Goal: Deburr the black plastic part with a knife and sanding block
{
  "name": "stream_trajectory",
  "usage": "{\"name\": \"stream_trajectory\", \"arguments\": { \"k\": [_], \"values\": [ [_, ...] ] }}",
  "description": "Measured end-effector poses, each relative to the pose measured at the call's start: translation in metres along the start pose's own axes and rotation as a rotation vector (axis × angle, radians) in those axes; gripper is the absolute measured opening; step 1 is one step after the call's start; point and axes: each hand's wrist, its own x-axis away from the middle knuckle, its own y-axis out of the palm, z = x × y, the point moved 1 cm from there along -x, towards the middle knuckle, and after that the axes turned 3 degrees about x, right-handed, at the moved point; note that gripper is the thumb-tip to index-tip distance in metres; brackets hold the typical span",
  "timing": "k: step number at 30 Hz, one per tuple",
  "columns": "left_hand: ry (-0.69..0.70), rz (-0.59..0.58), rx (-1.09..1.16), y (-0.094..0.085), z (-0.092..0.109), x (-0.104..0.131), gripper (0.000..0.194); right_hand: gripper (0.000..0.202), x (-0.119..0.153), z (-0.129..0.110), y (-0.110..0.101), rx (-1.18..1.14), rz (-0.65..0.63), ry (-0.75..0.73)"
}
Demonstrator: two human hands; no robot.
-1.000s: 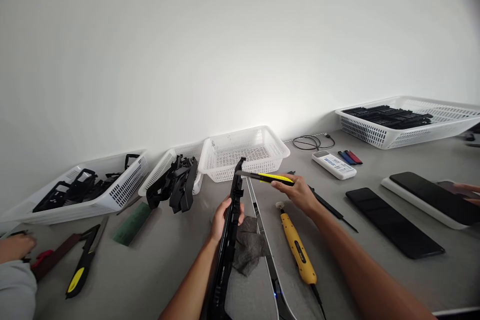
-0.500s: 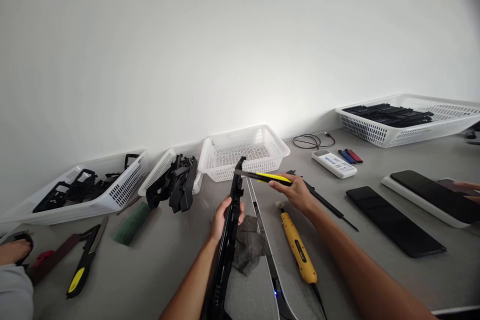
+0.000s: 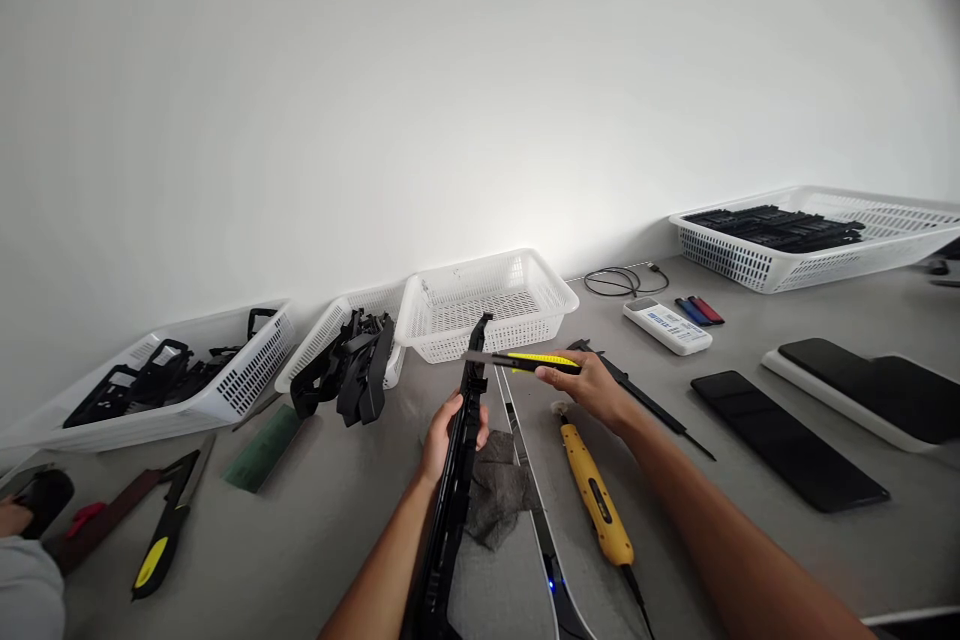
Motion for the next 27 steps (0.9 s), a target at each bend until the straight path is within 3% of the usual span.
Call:
{"name": "stream_trajectory", "arguments": {
  "k": [3,5,8,12,14,16,20,22,24,27],
  "values": [
    [-0.001,0.0,0.0,0.001,0.0,0.0,0.035,0.067,-0.003,0.005,-0.005,0.022,0.239,-0.008],
    [-0.003,0.0,0.002,0.002,0.001,0.0,0.035,0.069,-0.002,0.006,-0.009,0.02,0.316,-0.005],
    [-0.007,0.004,0.002,0.002,0.002,0.001,0.034,0.065,0.002,0.0,-0.01,-0.049,0.262,0.0],
    [-0.007,0.01,-0.004,0.001,0.002,0.001,0.033,0.06,0.006,-0.009,-0.002,-0.075,0.006,0.04],
    [-0.004,0.013,-0.007,0.0,0.001,0.001,0.032,0.058,0.005,-0.009,0.002,-0.011,-0.051,0.032],
    [-0.002,0.018,-0.006,0.0,0.001,0.001,0.032,0.058,0.002,-0.007,0.003,0.036,0.013,-0.009],
    [-0.001,0.012,-0.004,0.0,0.0,0.0,0.032,0.062,-0.002,0.001,-0.001,0.086,0.276,-0.058],
    [-0.006,0.006,-0.007,0.001,0.0,0.0,0.033,0.062,-0.002,0.002,-0.004,0.09,0.321,-0.063],
    [-0.007,0.005,-0.009,0.001,0.0,0.0,0.034,0.062,0.0,0.0,-0.006,0.047,0.276,-0.053],
    [0.004,0.006,-0.011,0.002,0.001,0.001,0.033,0.057,0.003,-0.004,-0.004,-0.029,0.09,-0.007]
  ]
}}
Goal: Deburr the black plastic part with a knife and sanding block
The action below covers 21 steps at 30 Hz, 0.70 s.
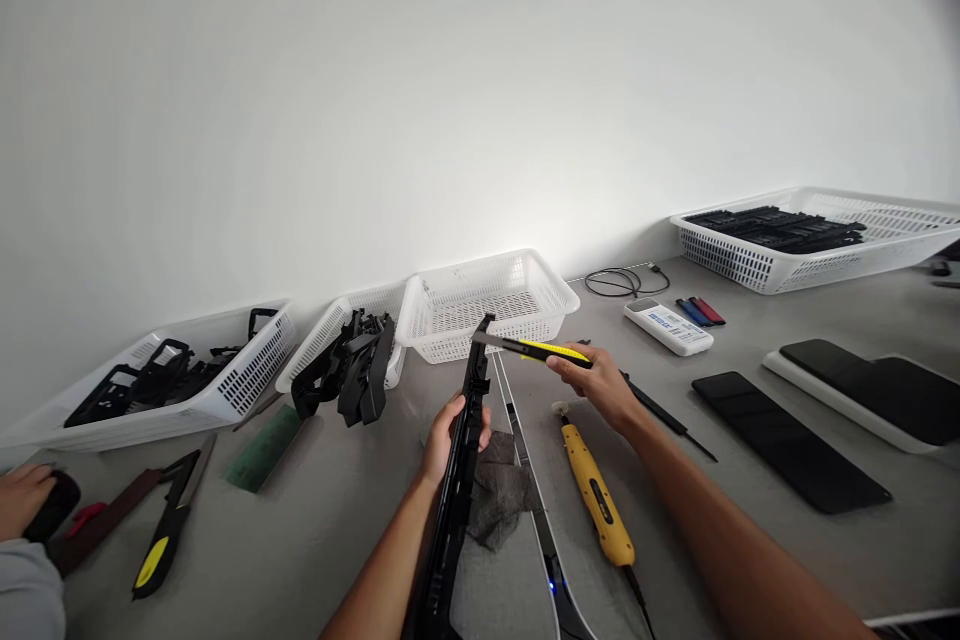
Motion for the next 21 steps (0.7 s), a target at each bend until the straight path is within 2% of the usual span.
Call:
{"name": "stream_trajectory", "arguments": {
  "k": [2,4,6,10,12,14,18,19,21],
  "values": [
    [0.003,0.001,-0.001,0.0,0.0,0.0,0.032,0.052,0.001,-0.002,0.003,0.02,-0.118,0.004],
    [0.003,0.005,-0.002,0.0,0.0,0.0,0.032,0.051,0.001,-0.003,0.006,0.069,-0.146,-0.022],
    [0.0,0.008,-0.001,0.0,0.0,0.0,0.032,0.054,-0.001,-0.001,0.005,0.102,-0.06,-0.049],
    [0.002,0.0,0.003,0.0,-0.001,-0.001,0.033,0.061,-0.004,0.004,-0.002,0.139,0.213,-0.063],
    [0.001,-0.002,0.003,0.0,-0.001,-0.001,0.033,0.06,-0.003,0.004,-0.006,0.124,0.241,-0.067],
    [-0.002,0.0,0.0,0.0,-0.001,-0.001,0.033,0.057,-0.001,0.002,-0.006,0.078,0.154,-0.054],
    [0.002,0.005,-0.003,0.0,-0.001,0.0,0.034,0.05,0.0,0.0,0.003,0.094,-0.137,-0.027],
    [0.003,0.007,-0.002,0.0,-0.001,0.0,0.034,0.051,0.0,0.001,0.005,0.12,-0.154,-0.038],
    [0.001,0.008,0.001,0.0,-0.001,-0.001,0.034,0.053,-0.001,0.003,0.007,0.16,-0.087,-0.065]
  ]
}}
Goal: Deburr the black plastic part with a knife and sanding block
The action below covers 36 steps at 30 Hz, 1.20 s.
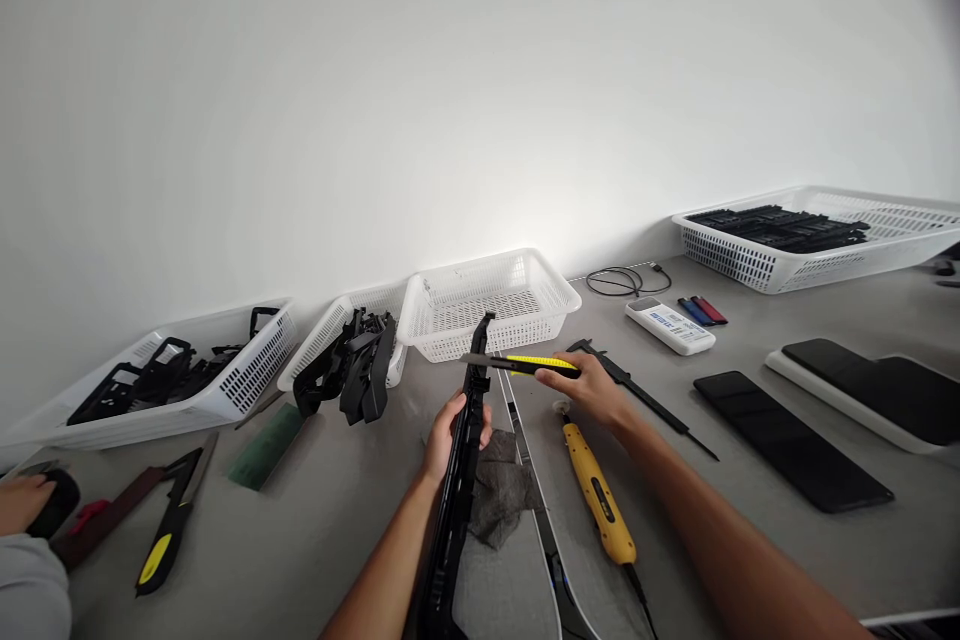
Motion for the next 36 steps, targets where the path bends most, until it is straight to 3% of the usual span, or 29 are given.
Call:
{"name": "stream_trajectory", "arguments": {
  "k": [4,6,8,12,14,16,20,22,28,33,36],
  "values": [
    [0.0,-0.01,0.006,0.001,0.0,0.0,0.035,0.062,-0.002,0.005,-0.005,0.051,0.273,0.034],
    [0.0,-0.01,0.002,0.002,0.0,0.0,0.036,0.063,-0.002,0.005,-0.009,0.055,0.322,0.045],
    [-0.004,-0.01,-0.006,0.002,0.0,0.001,0.037,0.061,-0.001,0.004,-0.01,0.015,0.265,0.038],
    [-0.006,-0.007,-0.012,0.001,0.0,0.001,0.037,0.053,0.001,0.001,-0.004,-0.067,-0.028,0.03],
    [-0.004,0.0,-0.011,0.001,0.0,0.001,0.037,0.052,0.002,0.0,0.0,-0.035,-0.098,0.008],
    [-0.002,0.003,-0.011,0.002,0.0,0.001,0.037,0.052,0.002,0.0,0.003,0.016,-0.045,-0.023],
    [-0.001,0.0,-0.007,0.003,0.001,0.001,0.035,0.057,0.0,0.004,-0.001,0.108,0.244,-0.013],
    [-0.004,-0.004,-0.012,0.003,0.001,0.002,0.036,0.059,-0.001,0.006,-0.004,0.136,0.329,0.004],
    [-0.002,0.007,-0.009,0.002,0.002,0.003,0.038,0.057,-0.001,0.002,-0.006,0.044,0.235,-0.058],
    [0.007,0.004,-0.023,0.003,0.002,0.002,0.038,0.056,-0.001,0.004,-0.008,-0.055,0.254,-0.001],
    [0.006,0.005,-0.024,0.004,0.001,0.002,0.038,0.054,0.0,0.004,-0.008,-0.146,0.127,0.022]
  ]
}}
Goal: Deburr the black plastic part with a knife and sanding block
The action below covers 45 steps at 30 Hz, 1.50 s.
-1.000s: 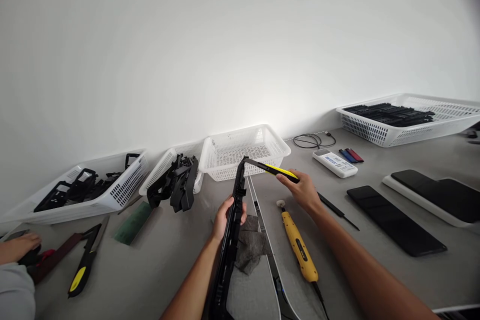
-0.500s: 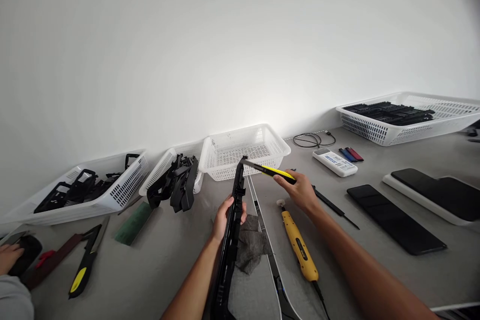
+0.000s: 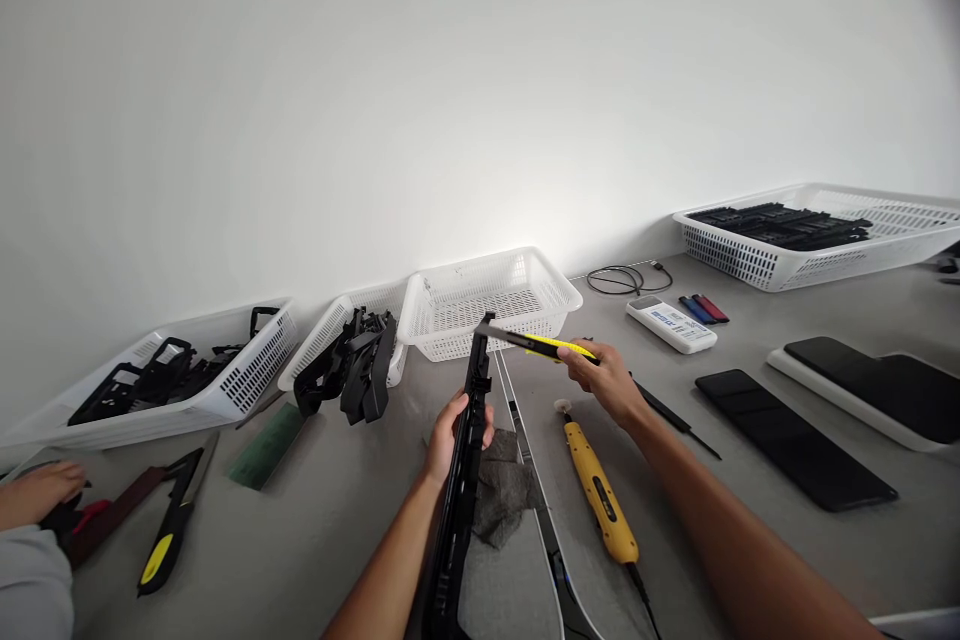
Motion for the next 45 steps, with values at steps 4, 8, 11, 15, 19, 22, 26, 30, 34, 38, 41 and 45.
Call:
{"name": "stream_trajectory", "arguments": {
  "k": [4,8,11,15,19,22,26,30,34,38,41,45],
  "values": [
    [0.005,0.008,-0.01,0.001,0.0,0.0,0.037,0.056,0.001,-0.002,0.005,0.078,-0.193,-0.016],
    [0.008,0.01,-0.006,0.001,0.0,0.0,0.038,0.059,-0.001,0.0,0.006,0.159,-0.071,-0.073],
    [-0.003,0.009,0.001,0.001,0.0,0.0,0.039,0.065,-0.004,0.003,0.002,0.187,0.128,-0.062],
    [-0.007,0.012,0.005,0.002,0.0,0.0,0.039,0.065,-0.003,0.002,-0.002,0.091,0.188,-0.014],
    [-0.011,0.007,0.009,0.002,0.0,0.001,0.037,0.059,0.002,-0.004,0.002,-0.106,-0.031,0.039],
    [-0.004,0.007,0.008,0.002,0.0,0.001,0.036,0.059,0.003,-0.003,0.007,-0.071,-0.196,0.054],
    [0.004,0.009,0.005,0.0,0.0,0.001,0.036,0.063,-0.001,0.005,0.007,0.018,-0.094,0.04],
    [-0.017,0.002,0.021,0.001,0.0,0.001,0.036,0.061,-0.003,0.005,0.0,-0.071,0.07,0.034],
    [-0.013,-0.006,0.047,0.002,0.001,0.002,0.042,0.057,0.003,-0.007,0.0,-0.235,-0.137,0.075],
    [0.011,0.0,0.089,-0.003,0.003,0.002,0.062,0.052,0.009,-0.02,0.006,-0.253,-0.33,0.083],
    [0.009,0.032,0.126,-0.007,0.004,0.002,0.073,0.045,0.01,-0.023,0.007,-0.219,-0.378,0.065],
    [-0.001,0.043,0.13,-0.005,0.006,0.003,0.077,0.044,0.008,-0.016,0.006,-0.142,-0.392,0.125]
  ]
}}
